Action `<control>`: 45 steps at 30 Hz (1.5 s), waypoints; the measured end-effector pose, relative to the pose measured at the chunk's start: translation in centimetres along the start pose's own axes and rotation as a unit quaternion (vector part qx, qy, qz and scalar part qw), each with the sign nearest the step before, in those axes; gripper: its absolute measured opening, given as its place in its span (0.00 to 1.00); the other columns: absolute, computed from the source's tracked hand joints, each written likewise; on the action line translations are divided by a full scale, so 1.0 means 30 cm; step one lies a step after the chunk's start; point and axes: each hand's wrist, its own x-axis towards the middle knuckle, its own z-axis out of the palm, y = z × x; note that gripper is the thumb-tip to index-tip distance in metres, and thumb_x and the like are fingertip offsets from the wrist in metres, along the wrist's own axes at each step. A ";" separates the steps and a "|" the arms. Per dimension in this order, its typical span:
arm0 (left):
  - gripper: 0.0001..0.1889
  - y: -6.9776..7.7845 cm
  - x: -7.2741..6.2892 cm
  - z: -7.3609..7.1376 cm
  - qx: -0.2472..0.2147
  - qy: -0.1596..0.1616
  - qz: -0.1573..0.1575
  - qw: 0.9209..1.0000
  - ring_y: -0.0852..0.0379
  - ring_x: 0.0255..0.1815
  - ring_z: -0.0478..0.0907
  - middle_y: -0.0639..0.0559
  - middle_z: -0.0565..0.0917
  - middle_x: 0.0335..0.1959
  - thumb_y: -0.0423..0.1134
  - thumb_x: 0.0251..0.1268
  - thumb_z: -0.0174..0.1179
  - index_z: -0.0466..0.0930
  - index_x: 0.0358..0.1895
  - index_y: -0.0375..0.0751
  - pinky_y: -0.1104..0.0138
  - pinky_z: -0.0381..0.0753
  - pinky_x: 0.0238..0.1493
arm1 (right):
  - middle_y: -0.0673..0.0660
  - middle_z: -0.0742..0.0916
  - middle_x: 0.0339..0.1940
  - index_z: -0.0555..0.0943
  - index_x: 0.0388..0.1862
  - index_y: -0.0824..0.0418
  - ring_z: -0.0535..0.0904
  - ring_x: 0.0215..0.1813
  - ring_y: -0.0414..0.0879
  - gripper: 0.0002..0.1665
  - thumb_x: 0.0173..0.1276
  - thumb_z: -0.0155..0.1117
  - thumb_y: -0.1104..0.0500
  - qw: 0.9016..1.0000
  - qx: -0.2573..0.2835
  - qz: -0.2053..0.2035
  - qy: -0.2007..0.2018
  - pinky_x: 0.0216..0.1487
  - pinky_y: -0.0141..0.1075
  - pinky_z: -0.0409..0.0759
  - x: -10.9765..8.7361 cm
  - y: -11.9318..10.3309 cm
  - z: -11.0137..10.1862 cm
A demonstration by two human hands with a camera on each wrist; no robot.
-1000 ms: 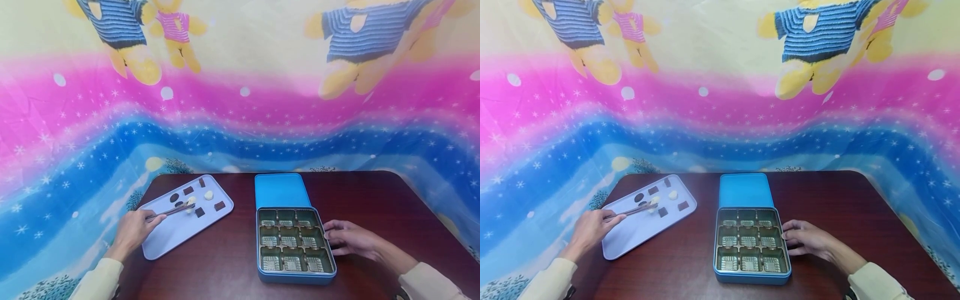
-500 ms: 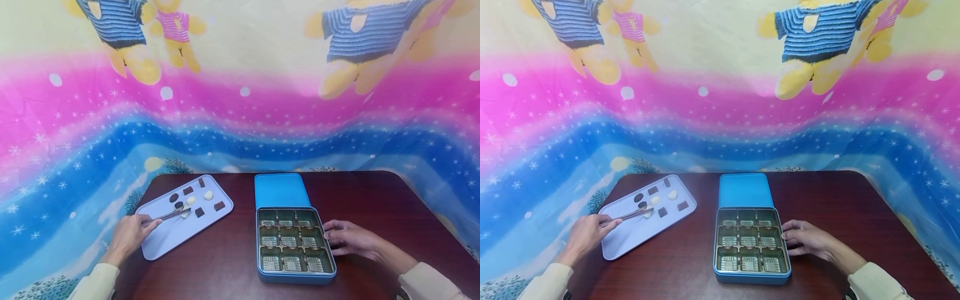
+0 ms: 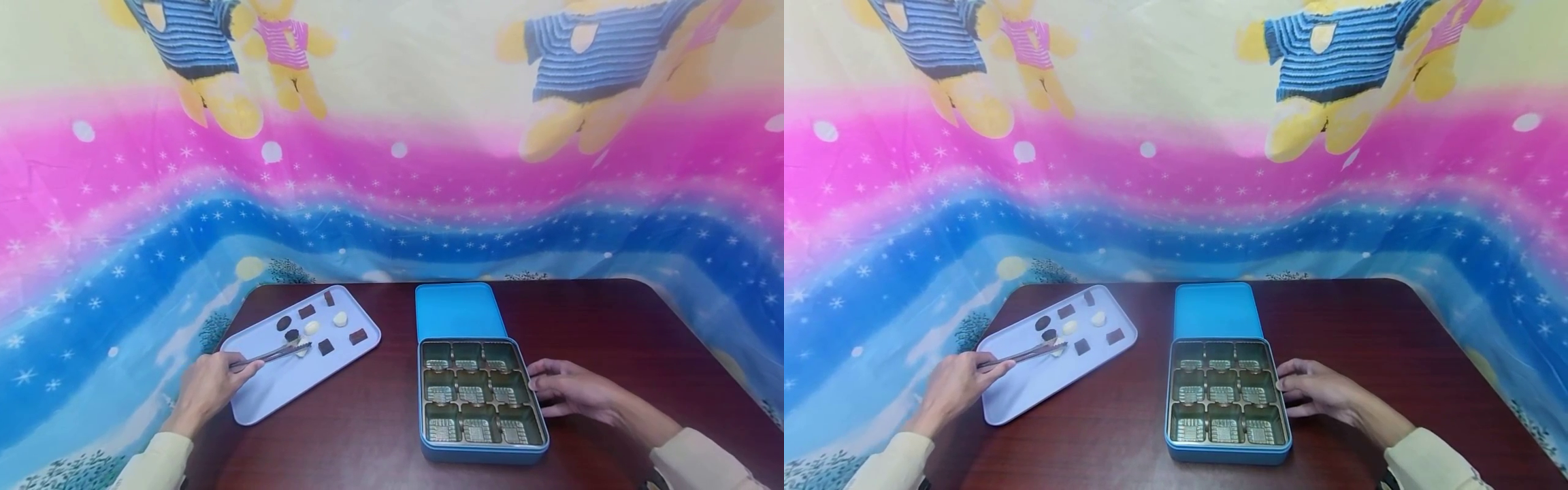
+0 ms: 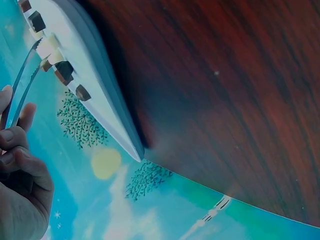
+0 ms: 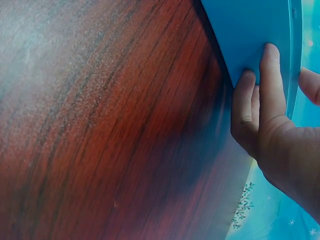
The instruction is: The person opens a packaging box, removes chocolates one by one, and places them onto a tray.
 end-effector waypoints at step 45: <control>0.13 0.369 -0.096 0.213 -0.106 0.076 0.104 0.986 0.72 0.21 0.73 0.67 0.82 0.19 0.57 0.54 0.73 0.86 0.30 0.54 0.72 0.76 0.29 | 0.61 0.85 0.48 0.61 0.62 0.75 0.83 0.52 0.51 0.25 0.74 0.55 0.62 1.000 0.002 -0.003 0.003 0.51 0.50 0.83 -0.003 0.003 0.003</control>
